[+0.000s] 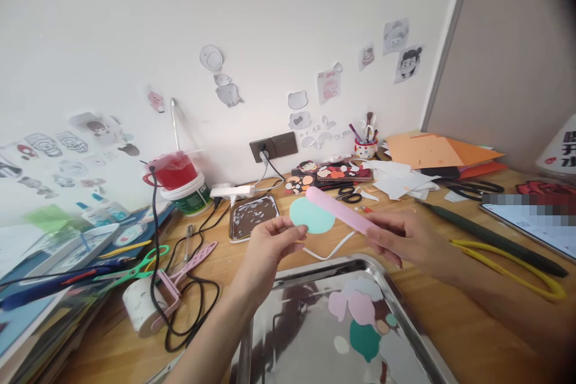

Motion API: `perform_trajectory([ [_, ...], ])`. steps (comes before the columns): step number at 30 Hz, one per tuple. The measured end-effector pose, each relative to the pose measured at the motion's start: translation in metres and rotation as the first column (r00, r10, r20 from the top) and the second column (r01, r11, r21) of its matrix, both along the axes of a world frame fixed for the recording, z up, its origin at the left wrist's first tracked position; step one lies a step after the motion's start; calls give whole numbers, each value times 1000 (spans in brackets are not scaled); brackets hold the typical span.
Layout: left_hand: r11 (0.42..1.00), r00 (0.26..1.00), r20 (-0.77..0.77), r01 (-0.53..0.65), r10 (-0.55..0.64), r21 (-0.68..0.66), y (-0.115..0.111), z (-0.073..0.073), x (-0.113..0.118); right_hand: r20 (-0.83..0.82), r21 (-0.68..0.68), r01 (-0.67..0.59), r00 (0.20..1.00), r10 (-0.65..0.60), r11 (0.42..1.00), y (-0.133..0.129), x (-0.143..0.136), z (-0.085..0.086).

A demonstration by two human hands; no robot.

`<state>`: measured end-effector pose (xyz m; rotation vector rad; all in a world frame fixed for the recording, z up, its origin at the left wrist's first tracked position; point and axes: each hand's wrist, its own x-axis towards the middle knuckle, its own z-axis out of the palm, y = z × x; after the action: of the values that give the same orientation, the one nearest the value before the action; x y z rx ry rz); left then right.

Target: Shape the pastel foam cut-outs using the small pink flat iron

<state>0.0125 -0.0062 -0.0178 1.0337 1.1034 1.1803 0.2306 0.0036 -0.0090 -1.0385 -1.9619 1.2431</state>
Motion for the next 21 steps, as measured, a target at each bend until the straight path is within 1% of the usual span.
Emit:
perform_trajectory([
  [3, 1000, 1000, 19, -17, 17, -22, 1, 0, -1, -50, -44, 24, 998, -26, 999, 5, 2, -3],
  [6, 999, 998, 59, -37, 38, -28, 2, -2, 0, -81, -57, 52, 995, -57, 997, 7, 2, -3],
  [11, 1000, 997, 71, -14, 15, -21, -1, -3, 3, -11, -47, 9, 1000, -10, 999, 2, -2, -1],
  [15, 999, 997, 67, 35, -34, -16, -5, -2, 9, 31, 2, -18, 999, 17, 1000, -5, -7, -2],
  [18, 997, 996, 57, 71, -70, -8, -8, -3, 13, 73, 67, -9, 997, 4, 998, -5, -8, -8],
  [21, 990, 990, 25, 141, -141, -13, -10, -6, 18, 145, 143, 1, 989, -22, 990, -3, -8, -14],
])
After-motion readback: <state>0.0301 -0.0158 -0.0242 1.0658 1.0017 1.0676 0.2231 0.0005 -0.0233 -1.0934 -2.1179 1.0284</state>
